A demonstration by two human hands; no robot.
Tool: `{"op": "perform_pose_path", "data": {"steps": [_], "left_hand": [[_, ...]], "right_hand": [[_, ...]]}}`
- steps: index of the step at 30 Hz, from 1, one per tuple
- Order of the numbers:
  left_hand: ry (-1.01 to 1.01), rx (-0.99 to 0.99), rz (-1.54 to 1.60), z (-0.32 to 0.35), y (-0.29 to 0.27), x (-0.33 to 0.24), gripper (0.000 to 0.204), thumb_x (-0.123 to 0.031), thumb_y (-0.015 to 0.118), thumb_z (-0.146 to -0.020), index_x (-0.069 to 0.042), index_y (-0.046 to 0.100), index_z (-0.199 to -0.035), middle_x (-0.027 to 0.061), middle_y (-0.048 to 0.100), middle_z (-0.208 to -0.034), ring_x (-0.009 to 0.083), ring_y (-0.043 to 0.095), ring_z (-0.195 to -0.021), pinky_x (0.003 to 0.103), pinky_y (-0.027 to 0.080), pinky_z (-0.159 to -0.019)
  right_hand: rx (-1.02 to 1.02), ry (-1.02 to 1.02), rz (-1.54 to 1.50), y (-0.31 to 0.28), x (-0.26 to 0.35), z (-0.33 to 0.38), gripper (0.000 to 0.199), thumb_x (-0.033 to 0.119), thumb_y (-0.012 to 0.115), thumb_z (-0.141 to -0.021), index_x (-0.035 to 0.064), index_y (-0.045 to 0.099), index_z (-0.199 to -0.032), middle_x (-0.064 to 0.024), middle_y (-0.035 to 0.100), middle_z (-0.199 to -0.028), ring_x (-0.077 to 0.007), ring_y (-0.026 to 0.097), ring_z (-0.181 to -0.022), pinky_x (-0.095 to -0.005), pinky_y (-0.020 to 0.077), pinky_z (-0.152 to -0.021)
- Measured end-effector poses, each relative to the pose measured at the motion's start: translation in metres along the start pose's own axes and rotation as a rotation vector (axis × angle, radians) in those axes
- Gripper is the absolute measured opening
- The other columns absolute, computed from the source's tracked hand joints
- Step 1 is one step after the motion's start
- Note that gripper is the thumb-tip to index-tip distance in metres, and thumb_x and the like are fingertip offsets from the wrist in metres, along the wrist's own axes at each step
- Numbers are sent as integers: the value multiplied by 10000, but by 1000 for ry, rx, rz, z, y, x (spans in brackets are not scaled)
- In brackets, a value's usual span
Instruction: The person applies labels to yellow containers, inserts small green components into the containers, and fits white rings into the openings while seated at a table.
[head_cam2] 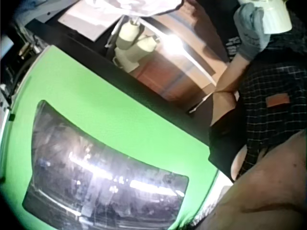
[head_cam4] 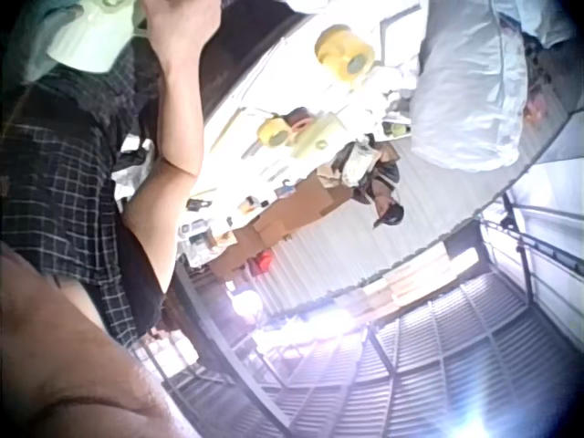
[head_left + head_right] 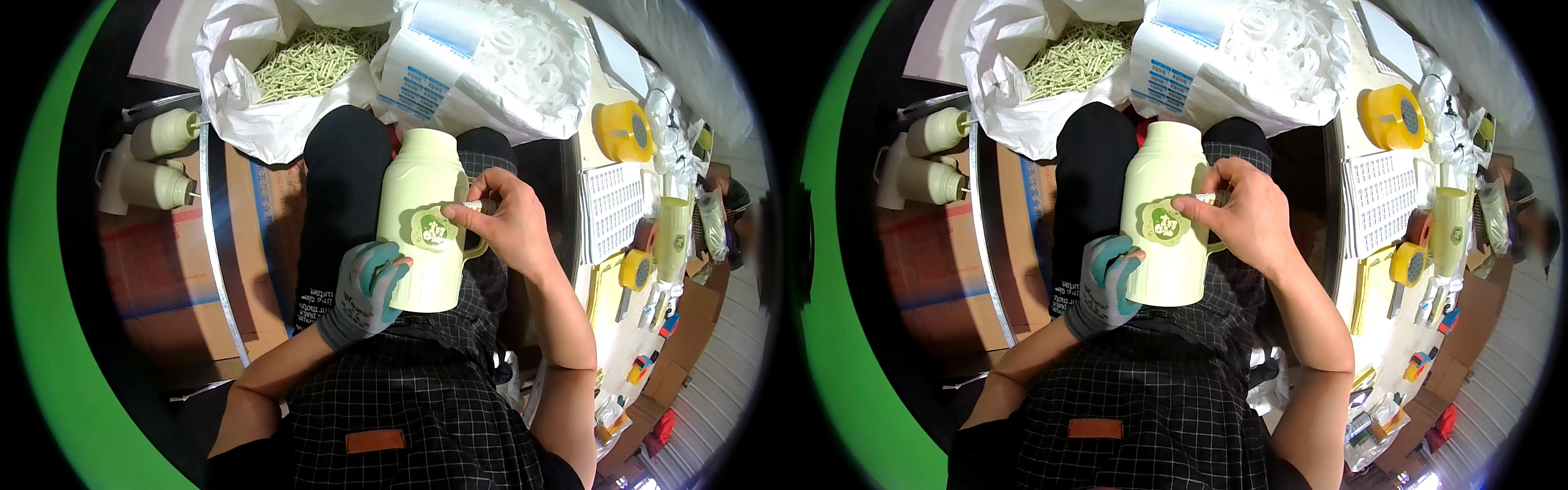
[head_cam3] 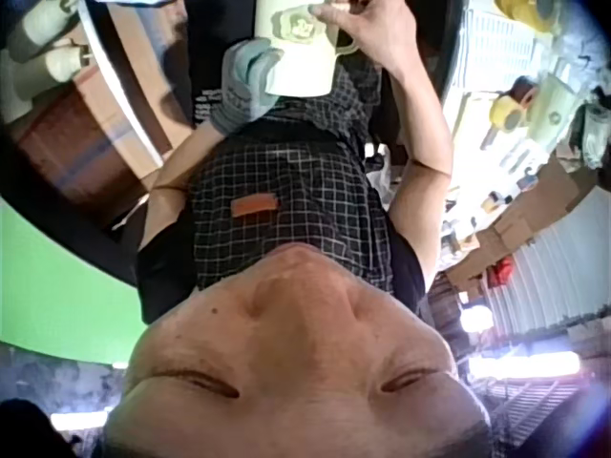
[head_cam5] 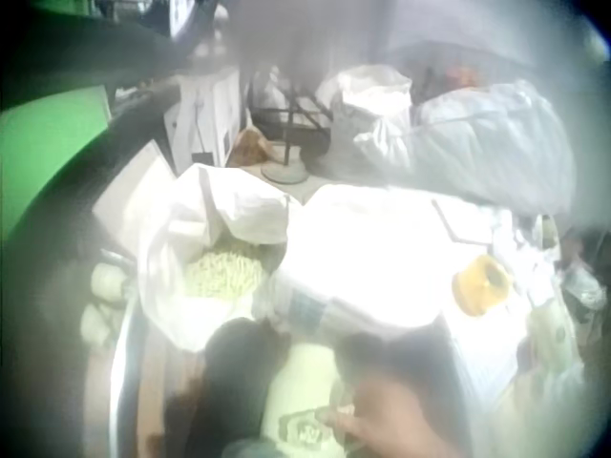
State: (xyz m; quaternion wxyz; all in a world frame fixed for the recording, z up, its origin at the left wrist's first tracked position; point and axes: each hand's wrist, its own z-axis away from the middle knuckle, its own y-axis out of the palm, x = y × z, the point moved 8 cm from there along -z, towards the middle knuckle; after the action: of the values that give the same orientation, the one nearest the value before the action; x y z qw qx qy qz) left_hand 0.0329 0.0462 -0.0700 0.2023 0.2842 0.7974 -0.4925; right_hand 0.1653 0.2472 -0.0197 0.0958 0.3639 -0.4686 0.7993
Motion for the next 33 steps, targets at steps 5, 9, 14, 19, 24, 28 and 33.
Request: {"op": "perform_pose_path", "data": {"steps": [5,9,14,19,24,28,33], "left_hand": [[25,-13,24,-1,0,0,750,-210,911,-737,-130,610,-1420,121,560,-1350,342,582,-1226,489,521,-1011],[27,22,61,2,5,4,683,-183,870,-784,-135,635,-1423,102,568,-1389,322,579,-1221,473,522,-1014],[-44,159,-90,-11,5,-4,518,-135,790,-849,-124,725,-1362,61,624,-1433,293,574,-1214,453,519,-1016],[28,189,-100,-3,10,3,638,-112,781,-783,-58,668,-1409,147,592,-1454,342,570,-1229,483,471,-1036],[34,106,-116,0,-1,3,603,-153,778,-813,-30,678,-1395,183,553,-1328,387,532,-1218,502,429,-1059],[58,120,-49,-15,-34,-14,496,-75,779,-755,-63,751,-1250,185,639,-1151,400,598,-1065,519,481,-943],[442,-8,75,-84,-40,-98,351,-1,831,-827,-99,721,-1145,147,691,-1062,364,639,-953,488,514,-793]], "right_hand": [[30,23,14,7,2,0,465,442,944,-776,72,669,-832,-32,655,-778,-199,634,-683,-356,509,-657],[30,-30,73,10,9,-2,445,432,939,-778,78,678,-845,-40,663,-823,-210,659,-713,-364,519,-668],[-107,-265,327,12,19,-1,485,480,924,-762,73,684,-872,-57,613,-808,-253,671,-732,-387,533,-659],[-430,-226,313,-22,-2,1,529,498,935,-668,92,686,-896,-77,629,-860,-294,667,-756,-401,557,-658],[-550,-317,382,-11,5,11,641,537,942,-641,93,686,-1026,-83,598,-926,-321,645,-863,-431,542,-708],[-260,-465,2,-7,9,79,846,525,993,-562,131,659,-1232,-111,586,-1093,-361,668,-919,-451,570,-784],[-545,-511,31,-18,-13,147,610,124,853,-675,96,630,-1242,-121,563,-1007,-364,667,-884,-439,574,-726]]}}
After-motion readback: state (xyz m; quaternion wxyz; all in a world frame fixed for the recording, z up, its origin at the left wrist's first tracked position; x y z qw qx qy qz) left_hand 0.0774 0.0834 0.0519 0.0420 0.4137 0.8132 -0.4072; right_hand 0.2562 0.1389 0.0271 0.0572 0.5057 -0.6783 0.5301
